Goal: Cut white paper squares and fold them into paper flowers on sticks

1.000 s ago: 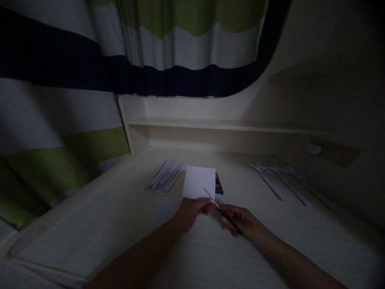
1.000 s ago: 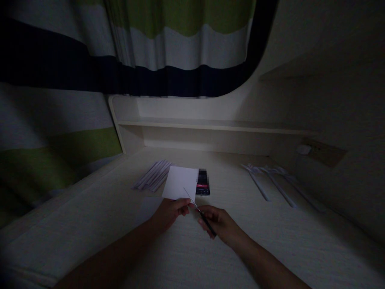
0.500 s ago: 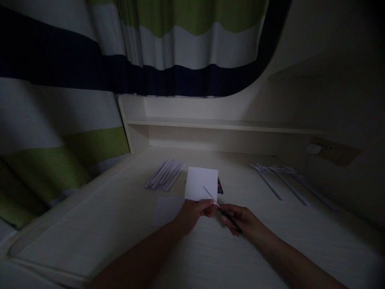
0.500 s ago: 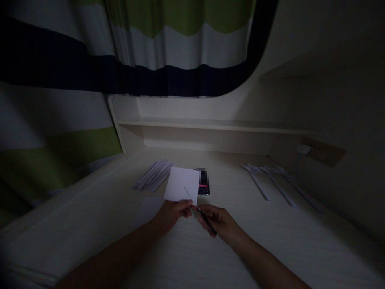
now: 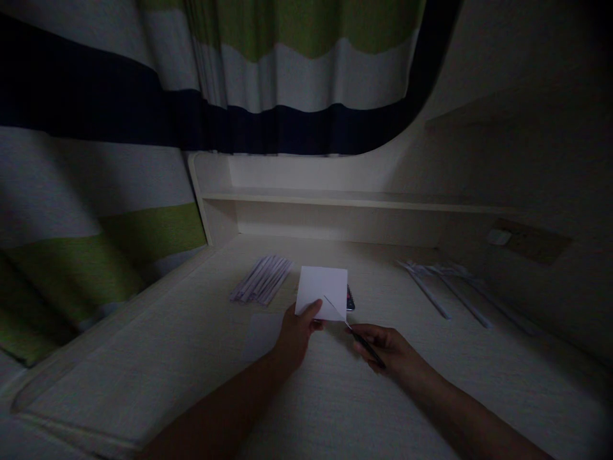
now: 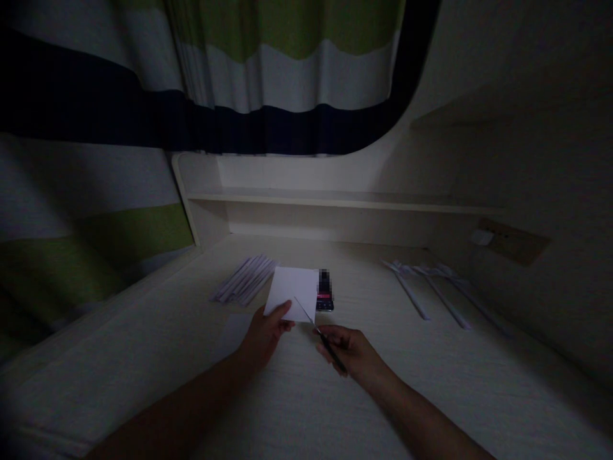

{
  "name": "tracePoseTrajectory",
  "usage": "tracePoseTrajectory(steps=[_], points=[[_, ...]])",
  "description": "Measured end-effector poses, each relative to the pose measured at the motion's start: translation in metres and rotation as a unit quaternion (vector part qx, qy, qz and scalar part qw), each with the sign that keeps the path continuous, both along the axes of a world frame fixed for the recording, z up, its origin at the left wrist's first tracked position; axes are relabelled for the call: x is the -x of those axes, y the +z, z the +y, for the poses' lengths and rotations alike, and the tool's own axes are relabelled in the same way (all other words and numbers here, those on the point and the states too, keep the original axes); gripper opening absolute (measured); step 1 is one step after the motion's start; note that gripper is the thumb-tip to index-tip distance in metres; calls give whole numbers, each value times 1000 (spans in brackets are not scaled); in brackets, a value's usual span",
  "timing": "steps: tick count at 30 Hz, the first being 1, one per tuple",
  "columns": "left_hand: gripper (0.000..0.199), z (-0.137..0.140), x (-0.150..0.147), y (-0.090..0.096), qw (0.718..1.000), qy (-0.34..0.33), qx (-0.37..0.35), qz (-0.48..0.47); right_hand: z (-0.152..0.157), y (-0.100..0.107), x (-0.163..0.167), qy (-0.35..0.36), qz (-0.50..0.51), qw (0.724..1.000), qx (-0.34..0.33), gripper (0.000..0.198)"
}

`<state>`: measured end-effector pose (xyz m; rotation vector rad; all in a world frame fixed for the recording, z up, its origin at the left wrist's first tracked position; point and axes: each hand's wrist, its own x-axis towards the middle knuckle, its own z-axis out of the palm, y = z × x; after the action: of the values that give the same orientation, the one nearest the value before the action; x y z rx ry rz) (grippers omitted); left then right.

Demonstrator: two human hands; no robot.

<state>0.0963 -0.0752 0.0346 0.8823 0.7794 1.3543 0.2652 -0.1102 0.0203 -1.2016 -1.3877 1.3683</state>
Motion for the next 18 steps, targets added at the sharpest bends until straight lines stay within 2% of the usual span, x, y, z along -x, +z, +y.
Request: tracePoseTrajectory(steps=[11, 18], points=[[31, 0, -1, 2, 1000, 1, 13, -8, 2, 2, -1, 34, 1, 999, -3, 38], [25, 7, 7, 10, 995, 58, 48, -68, 3, -3, 1, 57, 14, 998, 0, 35]])
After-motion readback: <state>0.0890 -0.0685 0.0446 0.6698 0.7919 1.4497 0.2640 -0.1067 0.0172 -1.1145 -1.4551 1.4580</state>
